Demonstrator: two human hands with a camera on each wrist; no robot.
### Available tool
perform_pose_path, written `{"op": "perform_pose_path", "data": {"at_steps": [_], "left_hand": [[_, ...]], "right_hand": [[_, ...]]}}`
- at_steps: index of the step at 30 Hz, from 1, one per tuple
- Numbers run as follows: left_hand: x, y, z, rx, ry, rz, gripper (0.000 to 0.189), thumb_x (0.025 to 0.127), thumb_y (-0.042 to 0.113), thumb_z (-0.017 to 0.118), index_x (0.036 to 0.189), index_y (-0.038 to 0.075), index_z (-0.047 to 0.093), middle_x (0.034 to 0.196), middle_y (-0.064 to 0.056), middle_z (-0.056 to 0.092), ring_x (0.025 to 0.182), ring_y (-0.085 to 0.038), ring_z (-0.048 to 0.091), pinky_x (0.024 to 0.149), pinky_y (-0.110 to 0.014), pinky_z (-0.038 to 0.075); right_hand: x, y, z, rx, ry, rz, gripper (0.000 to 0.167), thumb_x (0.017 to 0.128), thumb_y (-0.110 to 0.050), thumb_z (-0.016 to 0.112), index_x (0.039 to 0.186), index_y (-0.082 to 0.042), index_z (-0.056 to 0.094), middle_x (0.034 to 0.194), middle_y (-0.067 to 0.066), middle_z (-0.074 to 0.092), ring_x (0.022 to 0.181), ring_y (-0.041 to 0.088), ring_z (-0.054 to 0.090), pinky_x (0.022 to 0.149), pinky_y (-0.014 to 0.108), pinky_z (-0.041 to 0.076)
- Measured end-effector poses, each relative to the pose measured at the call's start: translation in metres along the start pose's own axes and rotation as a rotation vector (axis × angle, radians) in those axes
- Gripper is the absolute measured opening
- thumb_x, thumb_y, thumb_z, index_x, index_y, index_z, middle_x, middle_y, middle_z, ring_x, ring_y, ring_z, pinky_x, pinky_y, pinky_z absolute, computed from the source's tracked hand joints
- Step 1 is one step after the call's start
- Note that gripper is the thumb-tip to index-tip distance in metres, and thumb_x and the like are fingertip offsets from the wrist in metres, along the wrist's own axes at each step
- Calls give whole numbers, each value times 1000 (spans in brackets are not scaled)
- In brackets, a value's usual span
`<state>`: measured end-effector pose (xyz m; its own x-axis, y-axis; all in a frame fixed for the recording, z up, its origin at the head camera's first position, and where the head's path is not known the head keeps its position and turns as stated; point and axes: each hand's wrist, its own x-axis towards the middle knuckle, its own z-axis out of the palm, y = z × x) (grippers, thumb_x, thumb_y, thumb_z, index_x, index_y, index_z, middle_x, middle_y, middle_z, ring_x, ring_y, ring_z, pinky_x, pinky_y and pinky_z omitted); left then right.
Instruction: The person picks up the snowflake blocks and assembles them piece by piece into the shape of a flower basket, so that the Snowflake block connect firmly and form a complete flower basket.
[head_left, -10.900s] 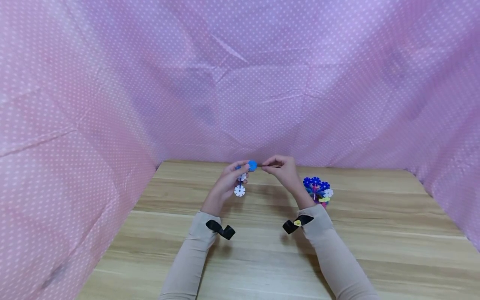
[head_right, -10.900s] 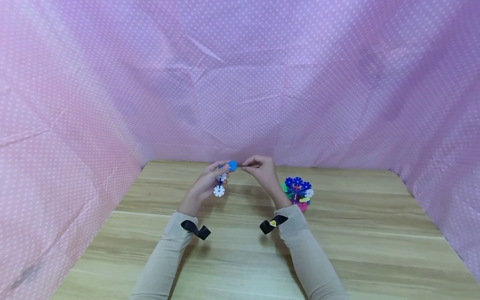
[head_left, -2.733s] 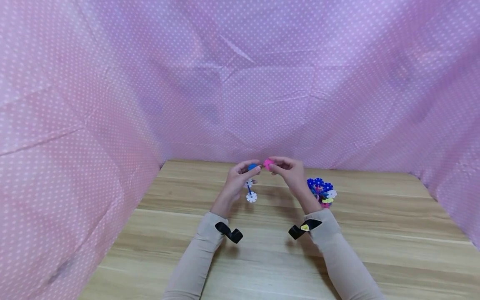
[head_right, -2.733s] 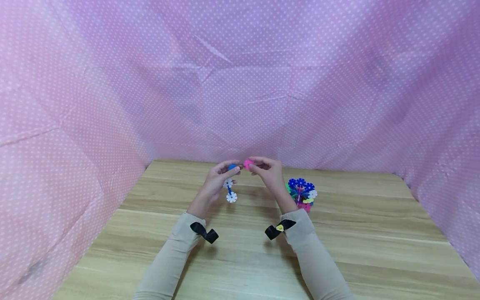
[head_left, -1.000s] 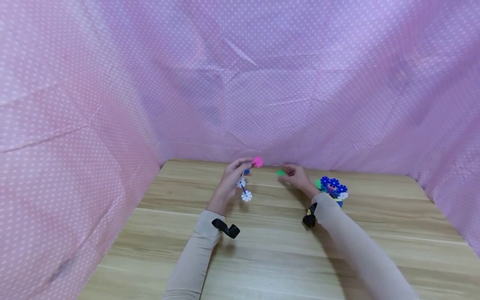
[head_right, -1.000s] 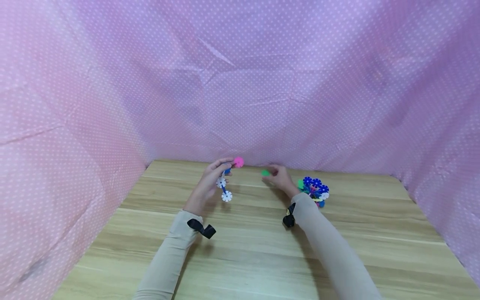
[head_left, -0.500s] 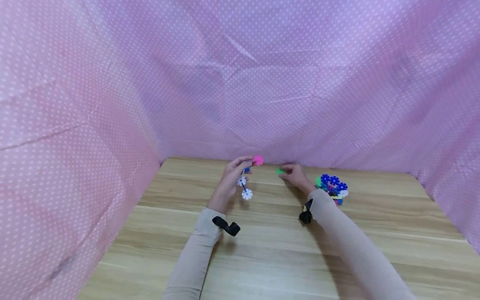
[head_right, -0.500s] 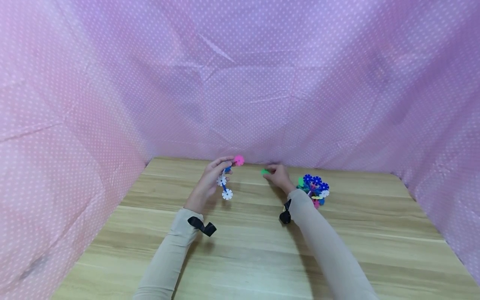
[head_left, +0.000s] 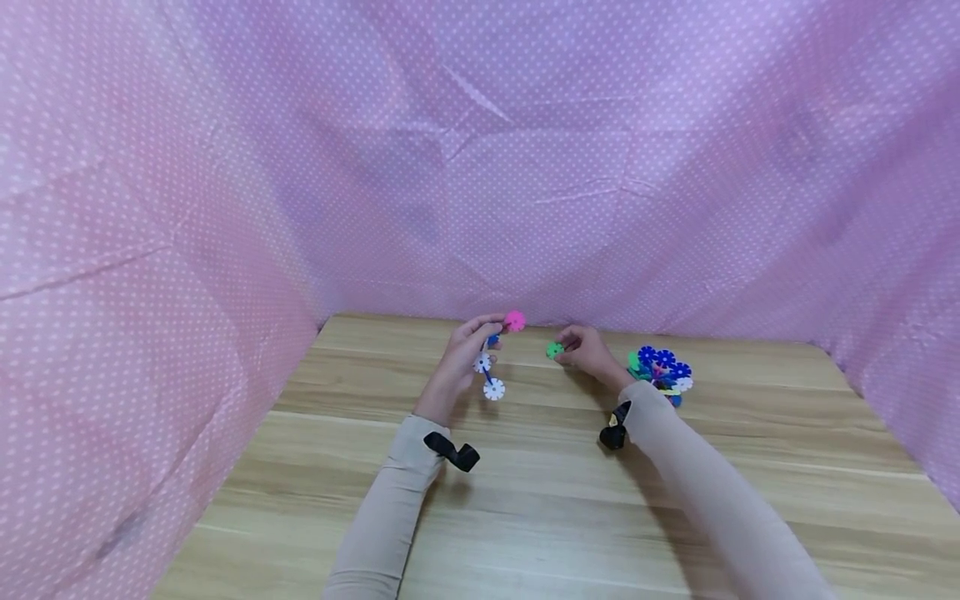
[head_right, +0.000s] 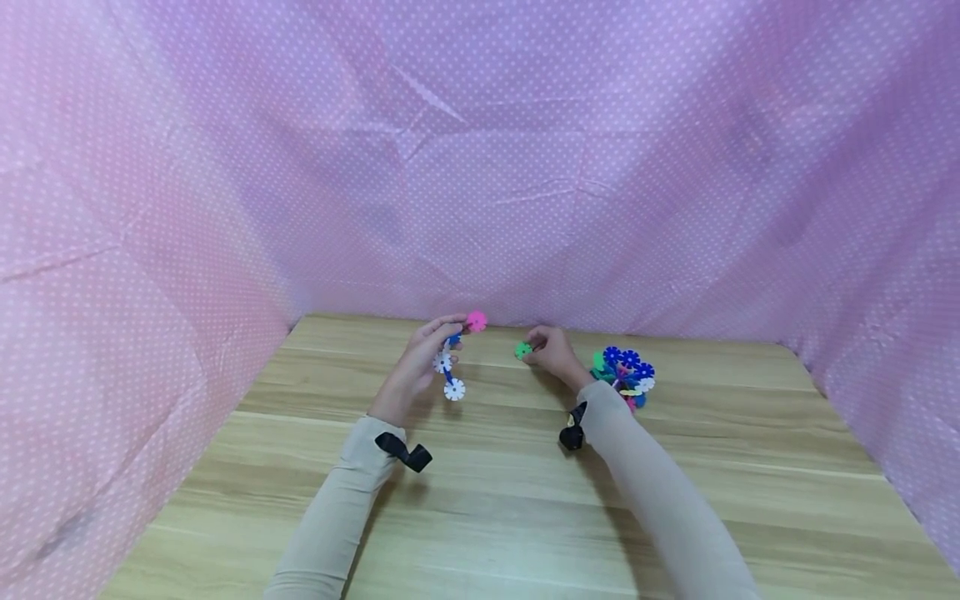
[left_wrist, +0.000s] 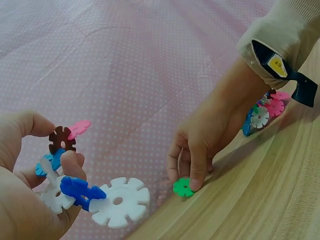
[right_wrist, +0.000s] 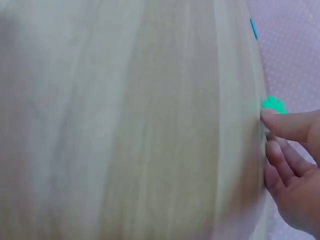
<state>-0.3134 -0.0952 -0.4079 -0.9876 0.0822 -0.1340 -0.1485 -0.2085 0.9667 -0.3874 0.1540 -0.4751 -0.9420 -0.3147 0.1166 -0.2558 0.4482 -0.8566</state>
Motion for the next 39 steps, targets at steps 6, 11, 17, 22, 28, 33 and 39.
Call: {"op": "perform_pose_path", "data": {"at_steps": [6,11,17,22,28,33,39], "left_hand": [[0,-2,0,22,14,-32,36,97,24,69,129,7,67,111,2,58,84,-9,50,62,-18,47],[0,-3,1,39,2,-33,37,98,25,68,130,8,66,114,1,61,91,-12,57,73,-26,52],[0,-4,4,24,-4,-15,28,99,23,66,122,9,67,101,4,71,91,-15,61,77,-31,52],[1,-5,6,-2,4,1,21,99,22,64,116,10,67,101,0,70,85,-14,59,68,-25,51],[1,-5,8,-14,22,-2,20,99,24,64,112,10,66,110,2,61,85,-13,60,70,-28,52],[1,-3,10,0,4,8,18,100,26,63,111,12,65,112,2,63,88,-14,63,78,-37,53],[1,-2,11,38,-44,12,24,102,25,60,121,11,64,116,-1,65,86,-13,62,77,-33,55]], "right_hand": [[-4,-6,0,99,13,15,21,84,9,75,103,14,66,94,28,68,77,14,59,62,16,49],[-10,-15,-2,250,57,63,29,86,6,74,113,14,66,89,9,74,73,5,63,65,21,57],[-14,-37,-6,406,97,43,35,88,0,75,119,13,64,84,-11,73,76,3,67,76,22,60],[-16,-57,-7,453,121,-8,33,90,-4,76,115,13,65,88,-9,73,80,4,68,76,20,60],[-22,-78,-4,449,169,-103,29,88,-3,78,108,14,66,86,-13,72,81,3,67,75,17,58],[-27,-86,1,411,202,-196,20,87,-1,79,100,12,70,85,-11,73,78,4,69,74,18,59],[-29,-89,6,424,223,-251,16,86,3,77,98,13,71,92,19,75,80,2,71,76,18,60]]}}
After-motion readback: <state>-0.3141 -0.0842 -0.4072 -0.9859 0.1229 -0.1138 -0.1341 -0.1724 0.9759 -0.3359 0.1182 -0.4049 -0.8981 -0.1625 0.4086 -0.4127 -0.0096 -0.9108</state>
